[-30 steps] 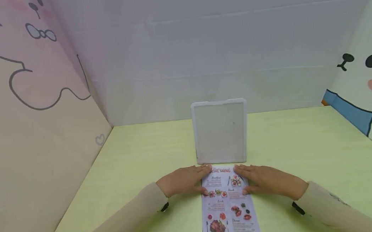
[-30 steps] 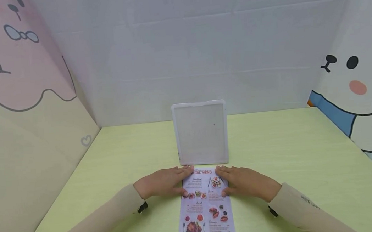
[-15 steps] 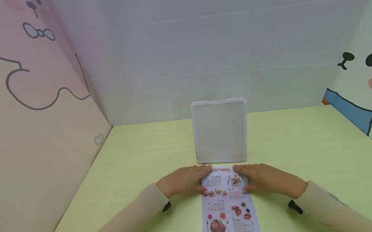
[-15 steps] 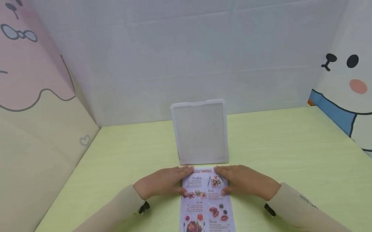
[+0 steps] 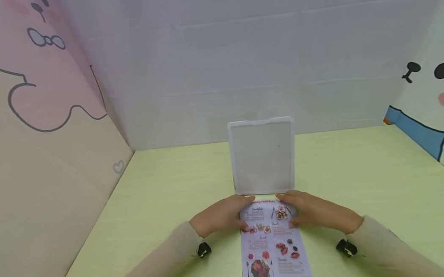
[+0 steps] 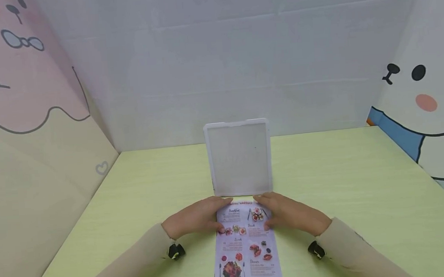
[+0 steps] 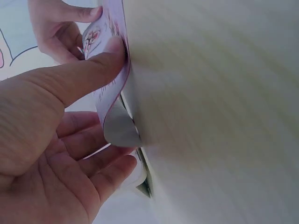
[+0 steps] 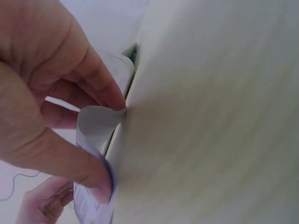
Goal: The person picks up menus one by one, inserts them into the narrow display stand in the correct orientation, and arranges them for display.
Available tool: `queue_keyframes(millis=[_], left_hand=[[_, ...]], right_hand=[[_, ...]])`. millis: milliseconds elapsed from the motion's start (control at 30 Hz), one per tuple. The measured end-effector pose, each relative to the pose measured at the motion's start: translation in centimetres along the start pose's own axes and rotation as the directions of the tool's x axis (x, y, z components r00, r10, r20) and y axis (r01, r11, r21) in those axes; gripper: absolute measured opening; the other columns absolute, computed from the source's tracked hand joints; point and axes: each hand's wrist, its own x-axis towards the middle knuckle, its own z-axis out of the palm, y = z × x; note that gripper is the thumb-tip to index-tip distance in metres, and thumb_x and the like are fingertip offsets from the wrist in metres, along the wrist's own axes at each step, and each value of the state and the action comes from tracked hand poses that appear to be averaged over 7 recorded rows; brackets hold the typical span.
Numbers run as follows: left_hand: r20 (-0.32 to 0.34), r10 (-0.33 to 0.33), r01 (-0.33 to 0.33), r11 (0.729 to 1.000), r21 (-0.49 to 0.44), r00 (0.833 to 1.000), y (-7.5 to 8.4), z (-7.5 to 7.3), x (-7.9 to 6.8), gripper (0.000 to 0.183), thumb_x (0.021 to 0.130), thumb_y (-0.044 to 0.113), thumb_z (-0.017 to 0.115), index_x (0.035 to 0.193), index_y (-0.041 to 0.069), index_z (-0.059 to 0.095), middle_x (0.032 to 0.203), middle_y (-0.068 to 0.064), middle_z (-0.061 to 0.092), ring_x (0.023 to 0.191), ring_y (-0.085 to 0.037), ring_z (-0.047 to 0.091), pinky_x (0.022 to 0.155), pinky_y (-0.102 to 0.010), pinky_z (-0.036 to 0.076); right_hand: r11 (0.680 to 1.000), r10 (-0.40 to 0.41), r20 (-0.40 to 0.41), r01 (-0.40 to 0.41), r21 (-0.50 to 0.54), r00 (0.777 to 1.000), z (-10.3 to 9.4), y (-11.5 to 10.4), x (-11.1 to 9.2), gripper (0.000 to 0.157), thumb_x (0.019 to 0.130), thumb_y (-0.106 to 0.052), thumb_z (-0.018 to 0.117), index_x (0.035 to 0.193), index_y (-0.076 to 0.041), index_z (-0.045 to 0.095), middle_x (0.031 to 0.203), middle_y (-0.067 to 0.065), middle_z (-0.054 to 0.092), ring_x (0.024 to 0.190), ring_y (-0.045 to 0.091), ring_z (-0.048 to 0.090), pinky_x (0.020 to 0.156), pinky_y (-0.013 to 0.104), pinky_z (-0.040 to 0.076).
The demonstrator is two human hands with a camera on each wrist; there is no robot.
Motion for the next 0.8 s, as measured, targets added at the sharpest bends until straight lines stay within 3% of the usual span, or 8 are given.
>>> queue_keyframes(millis=[167, 400, 633, 800], left_hand=[[-0.010, -0.064, 0.063, 0.995, -0.075, 0.998, 0.2, 0.2, 0.3, 0.084, 0.077, 0.025, 0.081, 0.146, 0.005, 0.038, 0.137, -0.006, 0.050, 0.116, -0.013, 0.049, 0.099, -0.023, 0.043], [-0.012, -0.127, 0.119, 0.952, -0.283, 0.992, -1.0, 0.7, 0.4, 0.072, 0.075, 0.023, 0.084, 0.137, 0.008, 0.050, 0.119, 0.001, 0.048, 0.103, -0.010, 0.043, 0.085, -0.021, 0.042], [0.004, -0.154, 0.136, 0.855, -0.501, 0.988, -2.3, 1.2, 0.5, 0.051, 0.075, 0.016, 0.083, 0.117, 0.014, 0.054, 0.104, 0.006, 0.060, 0.090, -0.007, 0.057, 0.082, -0.024, 0.046], [-0.018, -0.165, 0.123, 0.800, -0.588, 0.986, -2.6, 1.5, 0.5, 0.047, 0.078, 0.012, 0.080, 0.118, 0.019, 0.058, 0.096, 0.008, 0.067, 0.086, -0.008, 0.060, 0.079, -0.025, 0.047]], right_hand=[[0.988, 0.071, 0.016, -0.072, 0.137, 0.997, 0.1, 0.5, 0.1, 0.076, 0.075, -0.019, 0.080, 0.136, 0.009, 0.045, 0.114, 0.012, 0.059, 0.095, 0.015, 0.058, 0.083, 0.031, 0.051], [0.950, 0.048, 0.022, -0.052, 0.308, 0.999, 0.6, 1.7, 0.0, 0.065, 0.081, -0.017, 0.077, 0.133, 0.009, 0.047, 0.106, 0.009, 0.062, 0.086, 0.009, 0.057, 0.073, 0.022, 0.049], [0.892, 0.199, 0.008, -0.185, 0.413, 0.980, 1.2, 1.9, 0.3, 0.054, 0.079, -0.016, 0.078, 0.121, 0.007, 0.054, 0.085, 0.003, 0.057, 0.076, 0.013, 0.049, 0.063, 0.022, 0.042], [0.864, 0.208, 0.016, -0.191, 0.465, 0.978, 1.2, 2.0, 0.5, 0.037, 0.079, -0.015, 0.077, 0.107, 0.002, 0.061, 0.083, 0.003, 0.062, 0.073, 0.013, 0.052, 0.062, 0.021, 0.043]])
